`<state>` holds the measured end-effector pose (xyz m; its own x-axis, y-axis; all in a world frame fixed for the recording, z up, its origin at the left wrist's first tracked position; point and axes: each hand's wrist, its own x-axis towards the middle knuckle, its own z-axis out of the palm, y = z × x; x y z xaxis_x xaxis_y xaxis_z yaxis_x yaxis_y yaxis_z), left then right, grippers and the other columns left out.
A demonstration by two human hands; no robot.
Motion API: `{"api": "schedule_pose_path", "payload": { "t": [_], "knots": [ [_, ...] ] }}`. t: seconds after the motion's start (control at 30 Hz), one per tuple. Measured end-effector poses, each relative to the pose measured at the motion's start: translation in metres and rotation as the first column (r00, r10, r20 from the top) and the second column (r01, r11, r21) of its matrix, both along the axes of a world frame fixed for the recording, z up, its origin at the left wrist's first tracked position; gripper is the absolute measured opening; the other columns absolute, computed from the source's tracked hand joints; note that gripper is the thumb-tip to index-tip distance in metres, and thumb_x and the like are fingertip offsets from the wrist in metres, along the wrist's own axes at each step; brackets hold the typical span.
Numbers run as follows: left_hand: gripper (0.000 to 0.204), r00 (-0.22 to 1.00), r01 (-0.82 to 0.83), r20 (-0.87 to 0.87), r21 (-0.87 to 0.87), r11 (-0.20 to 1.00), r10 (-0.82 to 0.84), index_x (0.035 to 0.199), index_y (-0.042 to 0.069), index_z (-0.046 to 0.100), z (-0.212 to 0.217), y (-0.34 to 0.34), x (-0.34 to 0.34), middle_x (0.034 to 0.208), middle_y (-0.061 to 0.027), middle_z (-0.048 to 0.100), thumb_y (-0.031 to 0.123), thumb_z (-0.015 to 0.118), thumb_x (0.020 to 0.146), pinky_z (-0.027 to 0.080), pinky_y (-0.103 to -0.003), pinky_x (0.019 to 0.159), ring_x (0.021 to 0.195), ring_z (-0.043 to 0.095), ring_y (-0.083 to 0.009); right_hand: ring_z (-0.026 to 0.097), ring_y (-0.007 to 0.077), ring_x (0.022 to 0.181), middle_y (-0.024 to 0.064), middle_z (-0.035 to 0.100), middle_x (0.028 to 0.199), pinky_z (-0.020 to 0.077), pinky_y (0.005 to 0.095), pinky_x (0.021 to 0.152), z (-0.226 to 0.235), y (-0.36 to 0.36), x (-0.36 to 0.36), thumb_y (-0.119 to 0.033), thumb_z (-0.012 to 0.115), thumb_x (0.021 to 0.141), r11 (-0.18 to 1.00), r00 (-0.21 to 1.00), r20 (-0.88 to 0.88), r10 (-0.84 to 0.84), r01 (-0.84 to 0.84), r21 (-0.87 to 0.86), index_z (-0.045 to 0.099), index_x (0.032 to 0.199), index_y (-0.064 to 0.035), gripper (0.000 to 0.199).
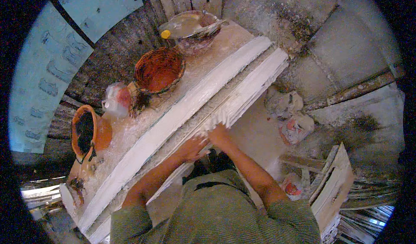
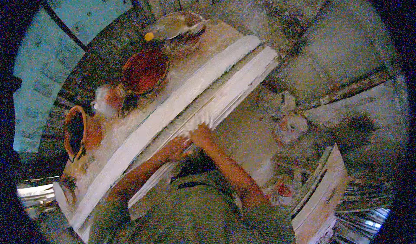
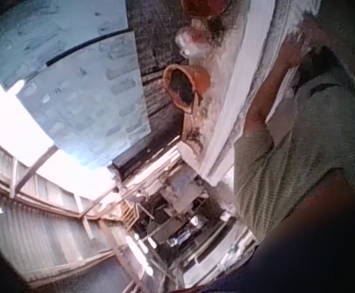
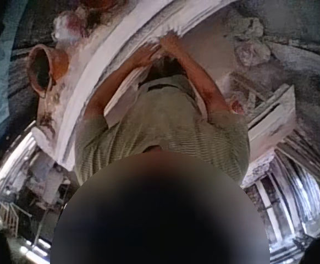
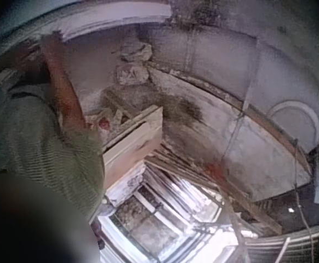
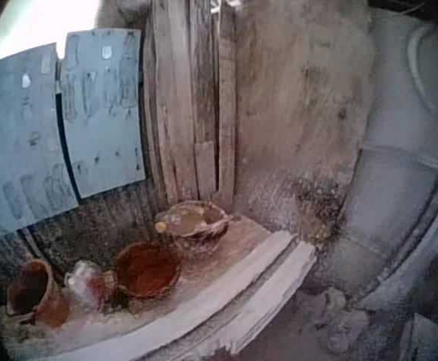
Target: The person applies a white paste to long wooden planks on a workbench using both hands. They repeatedly scoop the paste from a bucket and spread it along the plank surfaces, smoothing the coating with their palms and fingers.
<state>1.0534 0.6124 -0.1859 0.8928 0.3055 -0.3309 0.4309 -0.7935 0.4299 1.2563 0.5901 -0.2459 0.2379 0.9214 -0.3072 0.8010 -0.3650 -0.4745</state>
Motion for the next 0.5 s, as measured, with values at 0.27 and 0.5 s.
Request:
{"api": "schedule_pose_path", "payload": {
  "t": [0.27,0.5],
  "knots": [
    [0.081,0.984,-0.18,0.004,-0.038,0.983,0.181,0.152,0.003,0.019,0.011,0.01,0.009,0.148,-0.0344,0.031,0.05,0.048,0.093,0.021,-0.049,0.118,0.139,0.028,-0.0474,0.043,0.0407,0.132,0.0274,0.043,0.143,0.0301,0.0531,0.111,0.053,0.086,0.108,-0.046,0.047,0.092,0.974,0.959,0.217,-0.182,0.207,-0.096,0.053,0.13,0.0052,0.064],
    [0.083,0.978,-0.209,0.0,-0.061,0.976,0.209,0.153,0.003,0.014,-0.006,0.073,0.143,0.149,-0.0354,0.026,0.05,0.048,0.094,0.021,-0.049,0.118,0.141,0.025,-0.048,0.062,0.0446,0.099,0.026,0.065,0.11,0.048,0.0561,0.088,-0.028,0.204,0.398,-0.041,0.038,0.097,0.997,0.944,0.327,-0.038,0.014,0.074,0.065,0.109,0.0,0.051]
  ]
}}
